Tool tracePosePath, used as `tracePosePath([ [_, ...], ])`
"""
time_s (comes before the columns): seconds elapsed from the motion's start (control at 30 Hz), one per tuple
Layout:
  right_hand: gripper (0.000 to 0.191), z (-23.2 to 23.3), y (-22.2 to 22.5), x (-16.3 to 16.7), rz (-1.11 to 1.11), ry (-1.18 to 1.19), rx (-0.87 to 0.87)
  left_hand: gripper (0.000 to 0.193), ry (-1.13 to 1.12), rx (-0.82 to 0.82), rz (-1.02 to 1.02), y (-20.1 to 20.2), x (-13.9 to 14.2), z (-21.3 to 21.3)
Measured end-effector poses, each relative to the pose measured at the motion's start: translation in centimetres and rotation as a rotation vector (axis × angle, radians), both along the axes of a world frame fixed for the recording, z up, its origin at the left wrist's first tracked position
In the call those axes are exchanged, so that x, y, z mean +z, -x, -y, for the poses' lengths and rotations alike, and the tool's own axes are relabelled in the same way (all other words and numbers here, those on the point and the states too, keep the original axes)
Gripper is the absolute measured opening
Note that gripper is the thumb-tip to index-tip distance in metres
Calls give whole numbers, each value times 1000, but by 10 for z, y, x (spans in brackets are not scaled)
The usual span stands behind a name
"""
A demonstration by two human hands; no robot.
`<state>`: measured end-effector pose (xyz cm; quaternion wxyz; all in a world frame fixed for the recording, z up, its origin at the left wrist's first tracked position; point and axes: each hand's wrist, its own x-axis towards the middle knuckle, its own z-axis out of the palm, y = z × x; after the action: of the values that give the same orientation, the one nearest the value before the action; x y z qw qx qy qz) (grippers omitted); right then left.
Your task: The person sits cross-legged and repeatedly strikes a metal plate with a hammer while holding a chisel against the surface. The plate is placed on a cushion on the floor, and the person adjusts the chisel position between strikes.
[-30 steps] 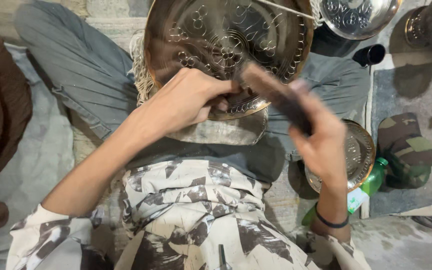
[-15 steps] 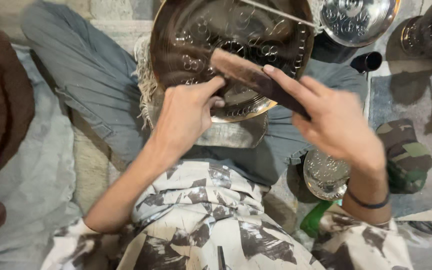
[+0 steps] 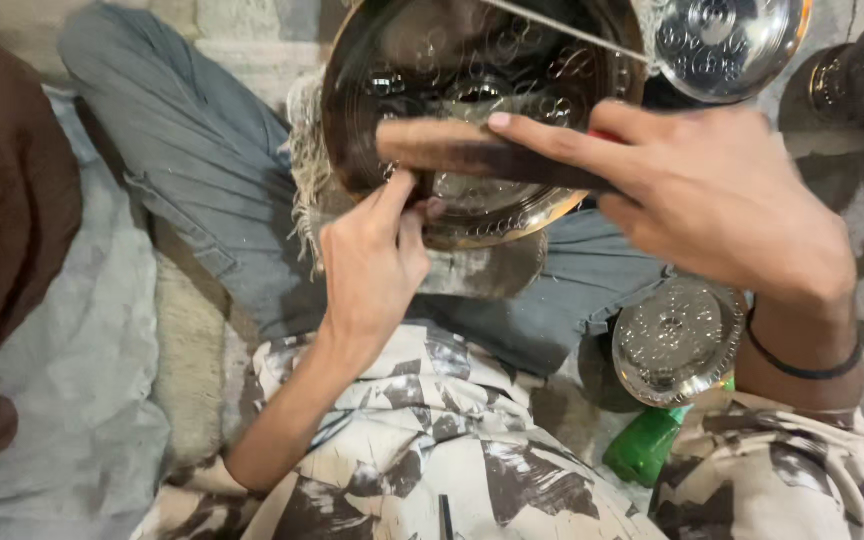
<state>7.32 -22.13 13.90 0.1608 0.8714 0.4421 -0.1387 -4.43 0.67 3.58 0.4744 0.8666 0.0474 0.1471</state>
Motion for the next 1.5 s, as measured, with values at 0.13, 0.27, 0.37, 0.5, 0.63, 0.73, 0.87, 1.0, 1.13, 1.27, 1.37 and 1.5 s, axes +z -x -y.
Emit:
tracePosePath([
  [0.13,74,4,5,-2,-65,-529,-114,22,-39,30,0,5,2,3],
  [0.27,73,10,30,-8,-125,-557,-247,18,8,17,22,5,8,-6],
  [0.37,44,7,61,-28,-68,-1025,-713,13,162,20,73,12,17,-36],
  [0.5,41,0,83,-84,-365,-1701,-1016,11,468,-8,96,18,22,-66],
  [0.63,39,3,73,-131,-262,-1621,-1047,18,569,-182,40,3,24,-70],
  [0.73,43,5,51,-137,-200,-1730,-923,24,470,-328,9,-17,26,-58],
  [0.87,43,14,42,-131,-234,-1841,-867,29,444,-544,-34,-39,23,-34],
  [1.0,50,30,67,-156,-11,-1784,-927,35,450,-640,-93,-46,15,-22],
  [1.13,39,36,92,-208,92,-1669,-1086,39,323,-650,-16,-51,7,-17],
  [1.27,34,36,101,-223,-53,-1741,-1057,33,181,-626,55,-55,0,-17],
  [1.37,38,41,92,-203,-190,-1899,-1044,29,178,-614,45,-49,-4,-15],
  [1.5,46,59,69,-157,5,-1685,-857,26,201,-595,44,-47,-6,-15],
])
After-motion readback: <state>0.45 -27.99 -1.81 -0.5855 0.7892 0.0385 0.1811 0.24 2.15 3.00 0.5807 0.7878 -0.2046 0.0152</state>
